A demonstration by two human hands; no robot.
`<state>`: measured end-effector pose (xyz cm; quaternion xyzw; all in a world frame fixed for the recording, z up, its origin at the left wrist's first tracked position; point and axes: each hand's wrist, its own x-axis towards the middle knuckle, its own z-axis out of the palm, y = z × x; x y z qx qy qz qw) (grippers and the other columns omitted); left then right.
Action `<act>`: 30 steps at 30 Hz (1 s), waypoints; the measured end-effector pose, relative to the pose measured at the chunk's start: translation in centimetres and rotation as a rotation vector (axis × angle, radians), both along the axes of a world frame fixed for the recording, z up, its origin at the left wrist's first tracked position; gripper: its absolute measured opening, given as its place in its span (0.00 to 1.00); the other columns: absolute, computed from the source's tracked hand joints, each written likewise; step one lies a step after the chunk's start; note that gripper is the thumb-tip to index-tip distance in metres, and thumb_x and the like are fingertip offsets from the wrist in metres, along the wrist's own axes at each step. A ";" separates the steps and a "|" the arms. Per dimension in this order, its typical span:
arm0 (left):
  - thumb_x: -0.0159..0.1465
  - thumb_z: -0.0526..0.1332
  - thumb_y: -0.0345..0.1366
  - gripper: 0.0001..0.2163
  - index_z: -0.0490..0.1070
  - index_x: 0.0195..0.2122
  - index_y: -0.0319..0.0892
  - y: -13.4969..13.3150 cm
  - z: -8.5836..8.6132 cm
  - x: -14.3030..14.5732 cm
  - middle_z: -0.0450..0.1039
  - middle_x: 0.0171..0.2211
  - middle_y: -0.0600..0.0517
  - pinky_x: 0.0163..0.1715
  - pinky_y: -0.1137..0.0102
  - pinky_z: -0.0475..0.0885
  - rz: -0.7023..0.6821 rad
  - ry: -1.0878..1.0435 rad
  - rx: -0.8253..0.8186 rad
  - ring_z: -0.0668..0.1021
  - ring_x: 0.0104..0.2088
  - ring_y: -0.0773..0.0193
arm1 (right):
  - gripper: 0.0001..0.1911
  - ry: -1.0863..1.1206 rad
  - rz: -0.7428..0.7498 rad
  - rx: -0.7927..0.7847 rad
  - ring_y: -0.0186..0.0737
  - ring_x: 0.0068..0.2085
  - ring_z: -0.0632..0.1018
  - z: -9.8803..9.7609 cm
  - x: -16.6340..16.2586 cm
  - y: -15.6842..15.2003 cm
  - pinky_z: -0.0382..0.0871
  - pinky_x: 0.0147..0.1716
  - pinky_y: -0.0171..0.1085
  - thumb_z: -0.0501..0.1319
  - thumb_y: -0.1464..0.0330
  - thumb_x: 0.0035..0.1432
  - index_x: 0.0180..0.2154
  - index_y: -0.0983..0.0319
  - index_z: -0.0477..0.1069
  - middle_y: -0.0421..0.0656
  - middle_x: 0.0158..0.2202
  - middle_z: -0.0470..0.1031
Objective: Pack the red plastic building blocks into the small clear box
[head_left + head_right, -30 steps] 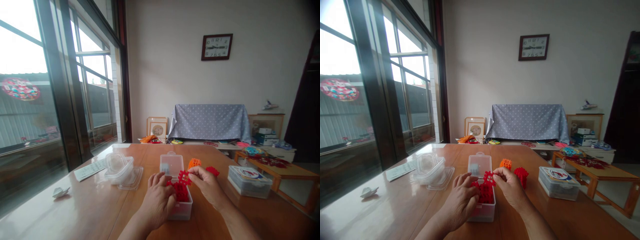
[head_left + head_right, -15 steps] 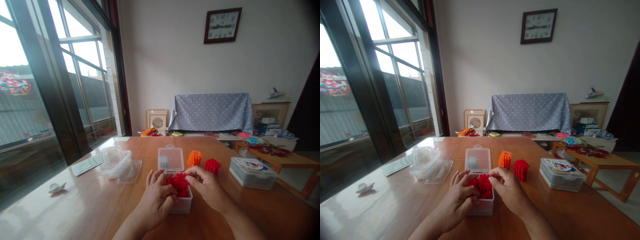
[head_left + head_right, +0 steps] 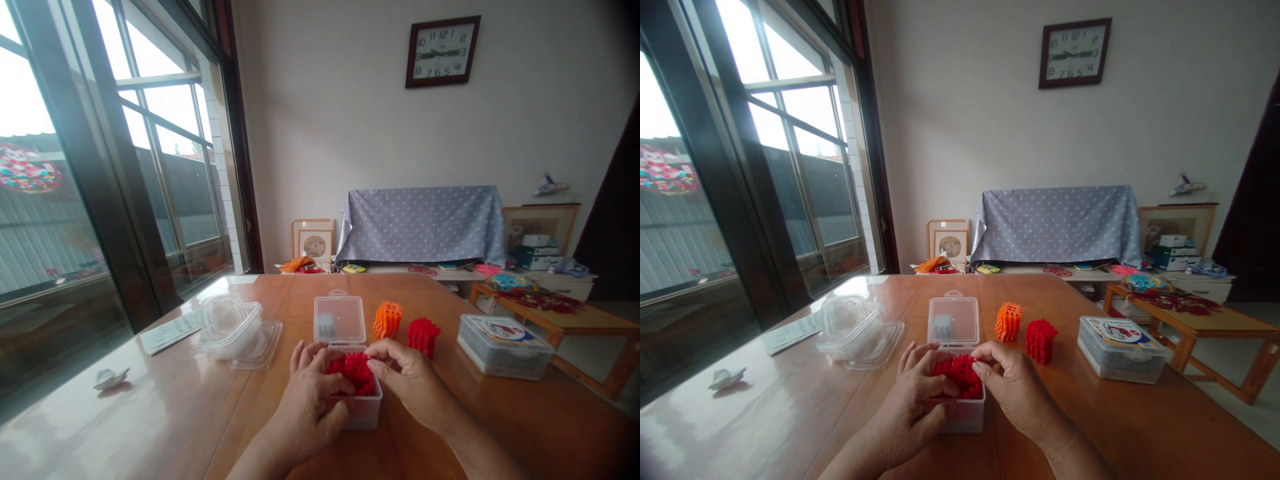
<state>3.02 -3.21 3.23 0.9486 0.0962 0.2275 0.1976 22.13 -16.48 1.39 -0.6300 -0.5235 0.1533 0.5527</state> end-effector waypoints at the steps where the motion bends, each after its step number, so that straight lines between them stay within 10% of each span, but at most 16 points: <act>1: 0.57 0.65 0.31 0.12 0.81 0.38 0.56 0.0 0.0 0.0 0.73 0.57 0.53 0.69 0.39 0.39 -0.001 -0.007 -0.005 0.62 0.66 0.42 | 0.09 -0.022 -0.004 -0.008 0.39 0.38 0.76 0.0 0.1 0.0 0.69 0.41 0.37 0.62 0.61 0.66 0.41 0.58 0.78 0.39 0.36 0.78; 14: 0.56 0.62 0.29 0.11 0.74 0.40 0.48 0.9 0.2 -0.6 0.73 0.52 0.49 0.60 0.56 0.65 -0.019 -0.133 -0.180 0.69 0.57 0.50 | 0.08 -0.085 -0.057 -0.001 0.40 0.38 0.75 0.3 0.0 -0.5 0.69 0.41 0.38 0.63 0.62 0.64 0.40 0.58 0.77 0.39 0.34 0.77; 30: 0.74 0.49 0.36 0.19 0.76 0.31 0.46 2.3 -0.4 -0.6 0.74 0.54 0.51 0.62 0.52 0.62 0.083 -0.127 -0.165 0.68 0.59 0.53 | 0.04 -0.276 -0.062 -0.058 0.41 0.38 0.77 -0.5 0.0 -0.5 0.70 0.40 0.38 0.63 0.66 0.63 0.37 0.56 0.77 0.40 0.35 0.77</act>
